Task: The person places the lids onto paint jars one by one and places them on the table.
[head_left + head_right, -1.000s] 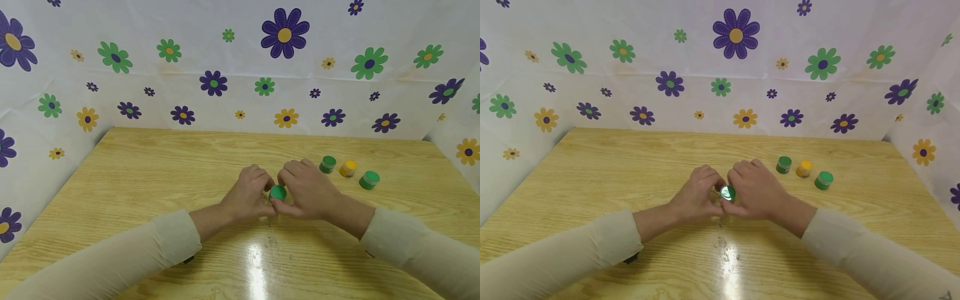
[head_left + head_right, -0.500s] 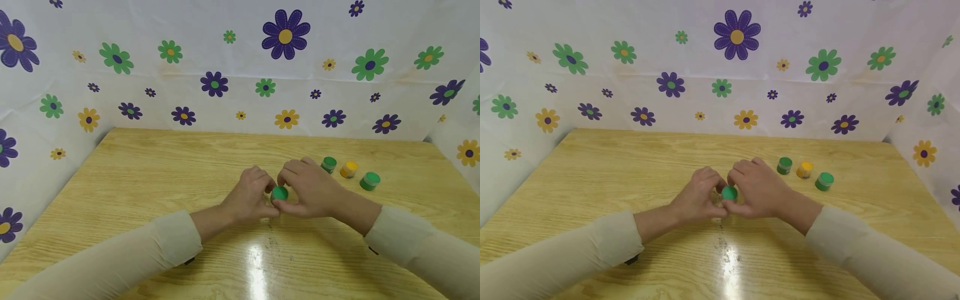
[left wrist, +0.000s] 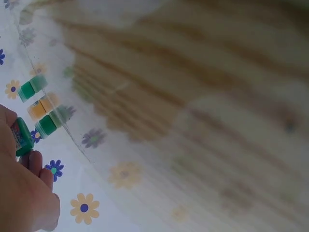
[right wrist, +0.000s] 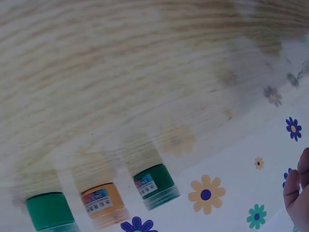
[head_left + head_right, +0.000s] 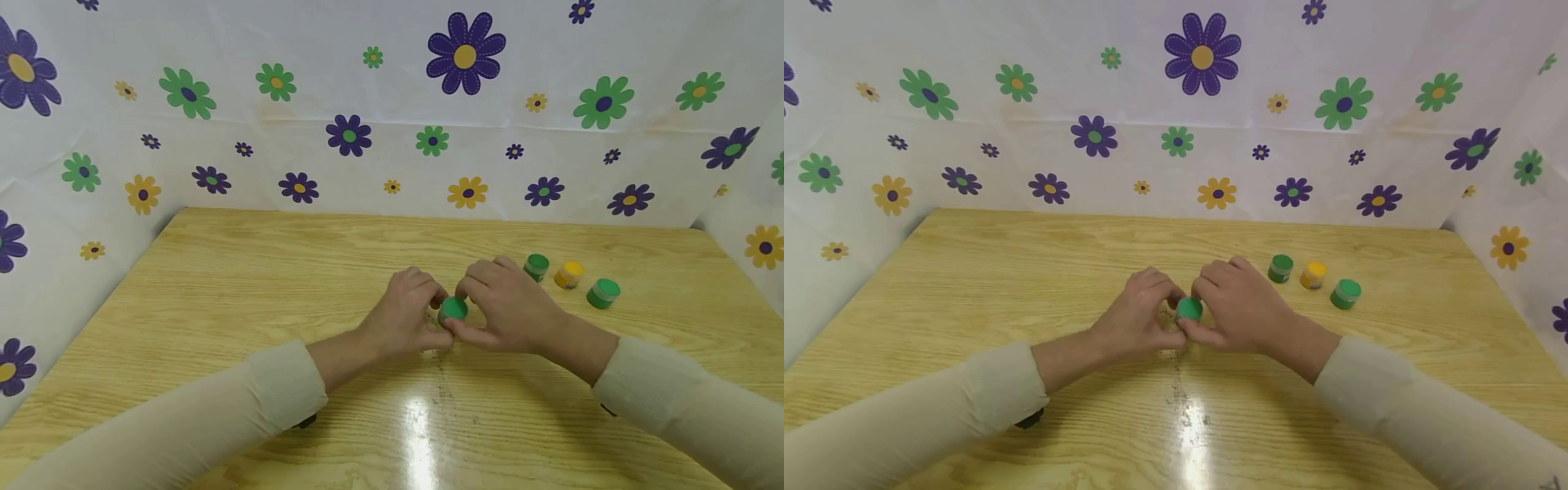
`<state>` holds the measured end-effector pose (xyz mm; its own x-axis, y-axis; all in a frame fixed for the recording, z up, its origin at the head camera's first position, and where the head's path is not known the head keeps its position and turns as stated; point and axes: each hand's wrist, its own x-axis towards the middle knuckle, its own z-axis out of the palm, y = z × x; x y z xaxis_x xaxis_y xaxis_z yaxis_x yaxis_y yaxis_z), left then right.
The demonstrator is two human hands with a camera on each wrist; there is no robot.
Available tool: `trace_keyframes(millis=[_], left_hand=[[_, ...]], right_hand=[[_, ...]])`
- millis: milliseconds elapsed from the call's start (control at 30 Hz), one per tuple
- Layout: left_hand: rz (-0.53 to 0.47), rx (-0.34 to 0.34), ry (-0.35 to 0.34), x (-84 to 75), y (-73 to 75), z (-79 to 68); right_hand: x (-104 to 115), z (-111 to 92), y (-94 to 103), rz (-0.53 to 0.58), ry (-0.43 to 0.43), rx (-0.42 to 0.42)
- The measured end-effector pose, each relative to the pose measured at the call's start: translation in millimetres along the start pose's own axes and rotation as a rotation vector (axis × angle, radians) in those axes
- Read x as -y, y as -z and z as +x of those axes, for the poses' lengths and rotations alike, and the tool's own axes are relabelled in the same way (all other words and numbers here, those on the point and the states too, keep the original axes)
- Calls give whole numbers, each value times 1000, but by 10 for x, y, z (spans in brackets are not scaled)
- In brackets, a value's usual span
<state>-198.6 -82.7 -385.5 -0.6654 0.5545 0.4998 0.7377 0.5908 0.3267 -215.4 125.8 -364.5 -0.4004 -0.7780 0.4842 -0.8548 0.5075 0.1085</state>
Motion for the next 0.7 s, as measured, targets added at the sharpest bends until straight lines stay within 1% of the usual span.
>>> trace_keyframes(millis=[100, 200, 300, 367, 433, 533, 600, 700], left_hand=[[29, 43, 23, -2, 15, 18], [54, 99, 71, 22, 54, 6], [80, 152, 129, 88, 110, -47], [93, 179, 154, 150, 153, -100], [117, 194, 161, 220, 201, -161], [149, 197, 161, 325, 287, -253], [176, 192, 158, 386, 352, -305], [213, 175, 142, 477, 432, -372]], right_hand=[[-35, -41, 11, -18, -21, 26], [-85, -99, 24, -46, -61, 75], [-161, -187, 52, -64, -147, 163], [-221, -258, 78, -73, -216, 230], [-280, -327, 100, -74, -283, 291], [-357, -405, 127, -79, -342, 353], [-397, -439, 138, -82, -365, 380], [-441, -477, 165, -96, -366, 386]])
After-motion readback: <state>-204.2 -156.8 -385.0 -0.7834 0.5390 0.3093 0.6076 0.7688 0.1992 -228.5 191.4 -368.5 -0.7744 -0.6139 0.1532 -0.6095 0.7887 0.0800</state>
